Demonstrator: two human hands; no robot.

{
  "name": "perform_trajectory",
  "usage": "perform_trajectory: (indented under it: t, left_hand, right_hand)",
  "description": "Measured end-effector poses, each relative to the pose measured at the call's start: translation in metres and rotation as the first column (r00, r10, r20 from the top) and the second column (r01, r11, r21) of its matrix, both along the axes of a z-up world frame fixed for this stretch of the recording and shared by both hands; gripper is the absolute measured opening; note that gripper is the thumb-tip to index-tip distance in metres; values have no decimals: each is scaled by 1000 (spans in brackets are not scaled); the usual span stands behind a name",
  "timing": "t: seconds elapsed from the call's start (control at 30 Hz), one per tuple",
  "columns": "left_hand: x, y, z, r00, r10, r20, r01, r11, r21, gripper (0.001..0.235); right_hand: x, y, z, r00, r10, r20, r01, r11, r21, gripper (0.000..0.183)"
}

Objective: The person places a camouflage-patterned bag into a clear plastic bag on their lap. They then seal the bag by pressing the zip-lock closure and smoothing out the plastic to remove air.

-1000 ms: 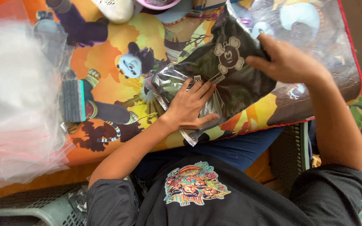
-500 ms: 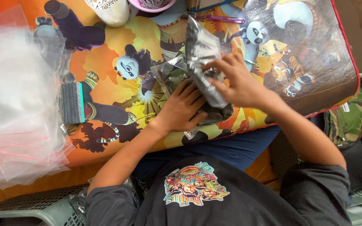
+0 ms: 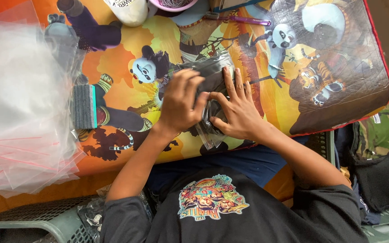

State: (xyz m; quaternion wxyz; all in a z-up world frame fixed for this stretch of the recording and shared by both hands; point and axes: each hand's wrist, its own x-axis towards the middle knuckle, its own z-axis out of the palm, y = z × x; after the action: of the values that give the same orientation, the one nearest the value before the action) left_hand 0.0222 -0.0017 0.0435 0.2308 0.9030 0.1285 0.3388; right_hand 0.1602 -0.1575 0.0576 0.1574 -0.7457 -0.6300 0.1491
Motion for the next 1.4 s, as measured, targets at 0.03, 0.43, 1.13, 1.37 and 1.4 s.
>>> perform_trajectory:
  t: [0.03,0.43,1.13,1.37,1.4]
  left_hand:
    - [11,1,7,995,-87,45,81,988,129,36]
    - [43,33,-34,937,-252,-242,293,944,151,55]
    - [46,33,-52,907,-212,-364,289,942,172,59]
    - [48,32,-54,923,-203,-328,275,942,190,57]
    - [48,32,-56,928,-207,-311,276,941,196,57]
  right_hand:
    - [0,1,-5,997,10,73,-11,1000,21,62]
    - [-8,-12,-37,988,-147,-47,154,963,222,107]
    - [-21,1,-29,944,-158,290,168,986,-9,103]
    - [-19,0,-32,946,-155,285,165,986,-10,103]
    - [-18,-1,-33,949,-157,272,164,986,-5,103]
